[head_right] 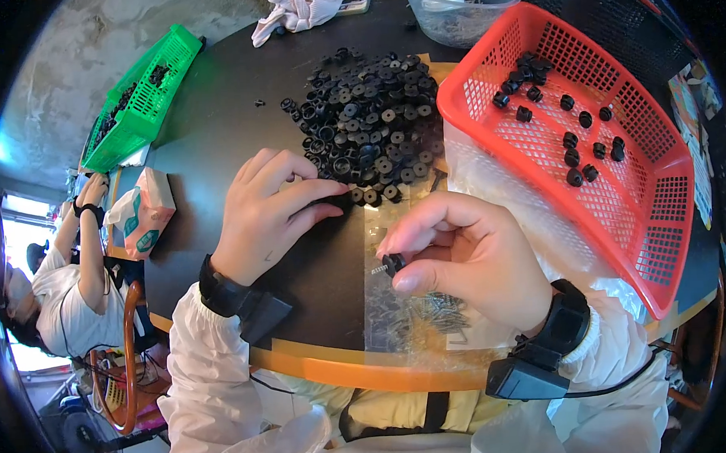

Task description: Assembling small black circular components onto metal pins.

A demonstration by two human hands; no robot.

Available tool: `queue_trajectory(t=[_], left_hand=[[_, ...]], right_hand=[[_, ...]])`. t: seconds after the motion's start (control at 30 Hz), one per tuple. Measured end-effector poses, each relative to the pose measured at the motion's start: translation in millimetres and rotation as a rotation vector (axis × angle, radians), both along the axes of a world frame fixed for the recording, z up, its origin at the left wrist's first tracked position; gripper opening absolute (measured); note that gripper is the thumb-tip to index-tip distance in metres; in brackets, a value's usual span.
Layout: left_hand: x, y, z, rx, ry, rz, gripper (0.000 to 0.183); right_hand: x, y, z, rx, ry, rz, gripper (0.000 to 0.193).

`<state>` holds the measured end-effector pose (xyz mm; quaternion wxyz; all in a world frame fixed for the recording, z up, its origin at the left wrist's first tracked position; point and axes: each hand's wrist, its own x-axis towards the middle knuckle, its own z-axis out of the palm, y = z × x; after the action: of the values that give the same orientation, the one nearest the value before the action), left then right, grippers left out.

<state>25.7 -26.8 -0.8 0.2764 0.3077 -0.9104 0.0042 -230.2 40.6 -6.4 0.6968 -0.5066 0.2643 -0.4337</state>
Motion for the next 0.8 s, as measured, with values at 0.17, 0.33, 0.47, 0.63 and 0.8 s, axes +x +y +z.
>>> queue_trajectory(t=[0.17, 0.33, 0.47, 0.63, 0.8], left_hand=[[-10.2, 9.0, 2.8, 0.181, 0.18, -0.065, 0.034], [-29.4, 32.0, 2.5, 0.43, 0.359, -0.189, 0.032], [-29.9, 35.7, 4.0, 0.557, 0.468, -0.2, 0.033], [-28.6, 32.8, 3.1, 0.536, 0.493, -0.197, 0.033], [-29.2, 32.8, -0.6, 0.49, 0.49, -0.259, 0.032]], right_hand=[[1.5, -2.2, -5.5, 0.035, -0.025, -0.041, 0.027], [9.6, 2.5, 3.7, 0.043, 0.132, -0.124, 0.026], [9.9, 1.9, 4.3, -0.075, 0.263, -0.21, 0.025], [10.0, 3.5, 5.4, -0.117, 0.313, -0.239, 0.022], [11.2, 4.6, 6.3, -0.178, 0.346, -0.242, 0.022]])
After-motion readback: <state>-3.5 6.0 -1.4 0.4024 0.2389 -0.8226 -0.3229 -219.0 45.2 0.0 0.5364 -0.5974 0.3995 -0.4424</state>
